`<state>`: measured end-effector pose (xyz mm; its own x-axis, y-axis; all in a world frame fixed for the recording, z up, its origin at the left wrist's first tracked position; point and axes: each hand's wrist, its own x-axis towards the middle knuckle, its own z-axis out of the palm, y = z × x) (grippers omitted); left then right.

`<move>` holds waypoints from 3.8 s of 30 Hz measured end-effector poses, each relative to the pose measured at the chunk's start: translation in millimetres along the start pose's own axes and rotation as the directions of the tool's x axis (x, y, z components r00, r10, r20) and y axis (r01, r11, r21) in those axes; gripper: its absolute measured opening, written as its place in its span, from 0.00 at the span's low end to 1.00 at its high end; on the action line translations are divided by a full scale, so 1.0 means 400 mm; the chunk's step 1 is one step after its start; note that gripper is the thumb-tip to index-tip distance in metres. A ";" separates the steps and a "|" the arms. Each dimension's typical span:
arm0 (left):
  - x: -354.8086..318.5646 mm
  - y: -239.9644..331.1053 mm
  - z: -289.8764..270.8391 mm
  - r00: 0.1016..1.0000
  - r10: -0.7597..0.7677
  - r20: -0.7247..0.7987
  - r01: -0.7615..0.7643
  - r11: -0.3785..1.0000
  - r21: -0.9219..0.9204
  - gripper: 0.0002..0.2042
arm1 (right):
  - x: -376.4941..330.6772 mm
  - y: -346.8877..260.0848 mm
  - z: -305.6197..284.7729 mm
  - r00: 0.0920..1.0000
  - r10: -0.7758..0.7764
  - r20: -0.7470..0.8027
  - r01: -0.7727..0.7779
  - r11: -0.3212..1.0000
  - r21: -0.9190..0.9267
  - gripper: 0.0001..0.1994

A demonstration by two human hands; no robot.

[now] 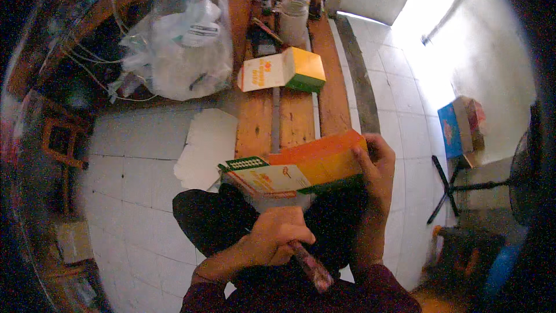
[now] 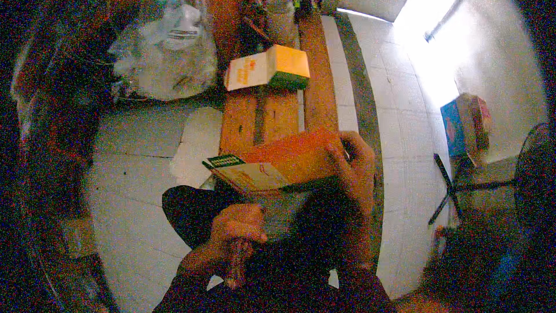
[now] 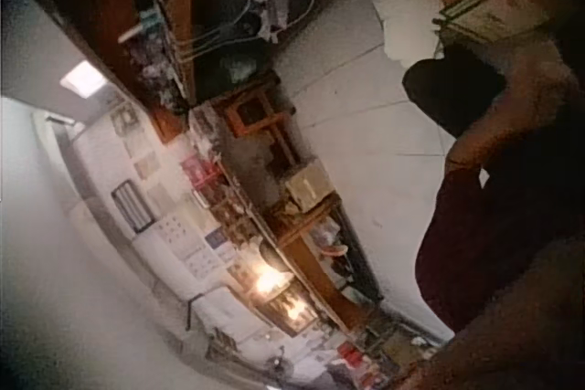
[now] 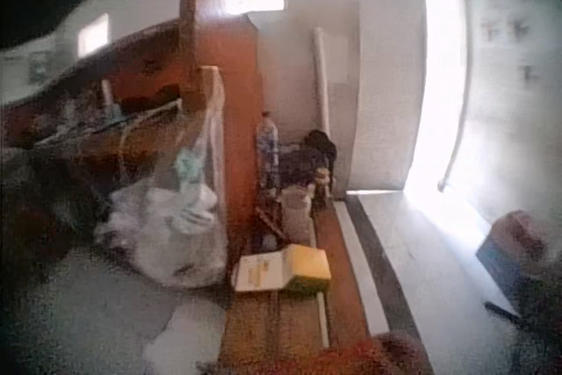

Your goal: The person folds and assembles flat paper sheets into small rectangular boxes. They fold the edges, tuck flaps, and press seams to form the box shape, then place the finished boxes on the table.

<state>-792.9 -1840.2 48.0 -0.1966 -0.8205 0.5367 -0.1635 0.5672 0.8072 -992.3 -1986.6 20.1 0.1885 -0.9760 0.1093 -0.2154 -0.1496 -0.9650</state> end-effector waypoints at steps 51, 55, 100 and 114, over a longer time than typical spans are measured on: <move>0.019 -0.029 -0.111 0.540 -0.531 -0.653 0.044 0.792 -0.609 0.22 | -0.083 -0.251 0.177 0.527 -0.677 0.514 0.850 0.433 -0.301 0.18; 0.008 -0.121 -0.065 0.559 -0.584 -0.589 0.218 0.789 -0.574 0.17 | -0.048 -0.143 0.160 0.575 -0.669 0.471 0.817 0.437 -0.376 0.14; 0.052 -0.144 0.009 0.729 -0.001 -0.685 0.308 0.894 0.326 0.09 | -0.066 -0.062 0.201 0.874 -0.483 -0.047 0.482 0.876 -0.027 0.09; 0.048 -0.120 0.013 0.790 -0.155 -0.593 0.257 0.962 0.090 0.09 | -0.098 -0.057 0.213 0.782 -0.624 -0.003 0.607 0.762 -0.227 0.12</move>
<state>-793.9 -1882.8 18.3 0.4429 -0.7786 0.4446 -0.2952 0.3416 0.8923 -913.0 -1931.5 17.4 0.2785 -0.6700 0.6882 -0.2669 -0.7423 -0.6146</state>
